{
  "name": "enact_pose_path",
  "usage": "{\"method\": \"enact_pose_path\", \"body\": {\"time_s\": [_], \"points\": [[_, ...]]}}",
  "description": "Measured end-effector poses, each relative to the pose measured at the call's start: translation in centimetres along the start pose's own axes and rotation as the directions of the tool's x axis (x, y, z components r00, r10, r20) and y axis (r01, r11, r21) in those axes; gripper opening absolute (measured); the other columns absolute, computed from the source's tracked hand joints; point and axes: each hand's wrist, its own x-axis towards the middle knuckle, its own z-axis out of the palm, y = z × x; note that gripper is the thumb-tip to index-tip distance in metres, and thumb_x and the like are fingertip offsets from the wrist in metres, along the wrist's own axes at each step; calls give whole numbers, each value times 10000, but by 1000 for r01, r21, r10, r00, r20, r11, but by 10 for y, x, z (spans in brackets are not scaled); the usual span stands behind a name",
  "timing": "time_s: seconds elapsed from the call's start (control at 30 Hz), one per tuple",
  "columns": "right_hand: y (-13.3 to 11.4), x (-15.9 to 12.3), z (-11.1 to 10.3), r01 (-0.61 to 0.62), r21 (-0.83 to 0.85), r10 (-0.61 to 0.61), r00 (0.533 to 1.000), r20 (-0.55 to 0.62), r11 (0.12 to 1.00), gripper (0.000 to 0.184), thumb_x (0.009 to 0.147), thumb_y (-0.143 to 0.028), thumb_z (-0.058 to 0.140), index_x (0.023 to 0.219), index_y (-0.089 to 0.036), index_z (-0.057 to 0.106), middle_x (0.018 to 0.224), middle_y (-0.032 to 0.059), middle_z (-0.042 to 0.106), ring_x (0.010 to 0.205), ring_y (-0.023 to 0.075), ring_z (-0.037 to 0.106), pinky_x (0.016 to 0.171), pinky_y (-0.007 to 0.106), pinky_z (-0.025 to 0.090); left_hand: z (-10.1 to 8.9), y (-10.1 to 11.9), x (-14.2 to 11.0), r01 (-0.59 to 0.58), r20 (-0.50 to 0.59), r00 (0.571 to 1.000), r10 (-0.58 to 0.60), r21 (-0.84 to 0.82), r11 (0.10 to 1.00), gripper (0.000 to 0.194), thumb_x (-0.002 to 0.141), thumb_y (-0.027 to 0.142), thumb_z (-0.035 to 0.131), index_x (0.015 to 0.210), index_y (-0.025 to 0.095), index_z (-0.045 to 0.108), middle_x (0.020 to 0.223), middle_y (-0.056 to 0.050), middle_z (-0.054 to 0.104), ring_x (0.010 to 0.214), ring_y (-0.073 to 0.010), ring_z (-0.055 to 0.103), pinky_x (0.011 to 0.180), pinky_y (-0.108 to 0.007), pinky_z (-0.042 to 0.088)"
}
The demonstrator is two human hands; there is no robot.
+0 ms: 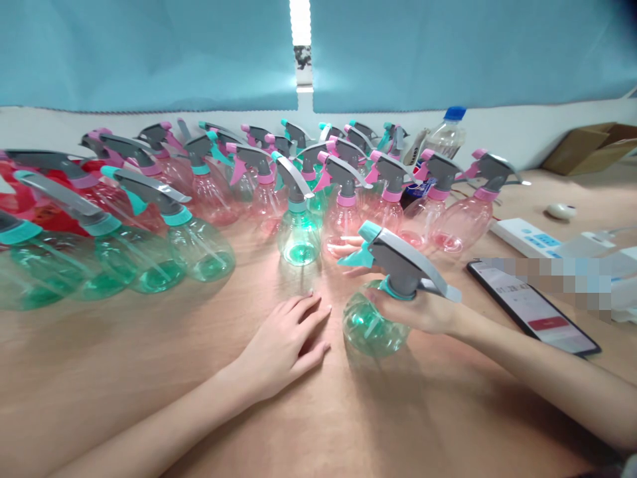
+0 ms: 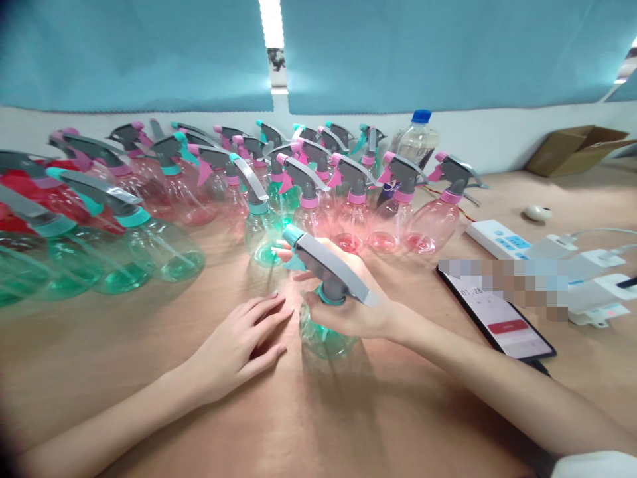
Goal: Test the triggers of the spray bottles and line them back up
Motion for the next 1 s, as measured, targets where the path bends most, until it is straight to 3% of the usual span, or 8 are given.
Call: {"method": "enact_pose_path", "body": {"time_s": [0.6,1.0], "points": [[-1,-1,0,-1,44,0,1000,25,999,649,748,-21,472,1353,-253,425,1339,54,563,1258,216,550,945,380,592,0,1,0,-4,-2,1000,4,8,1000,427,938,341,533,1324,158,512,1369,-164,513,1247,-316,471,1005,-501,432],[-2,-1,0,26,58,-27,1000,15,998,684,702,32,444,1303,-291,494,1313,22,569,1264,210,536,961,392,578,0,0,0,-8,1,1000,8,16,1000,429,942,339,531,1329,155,505,1371,-163,509,1253,-312,463,1012,-493,424]]}}
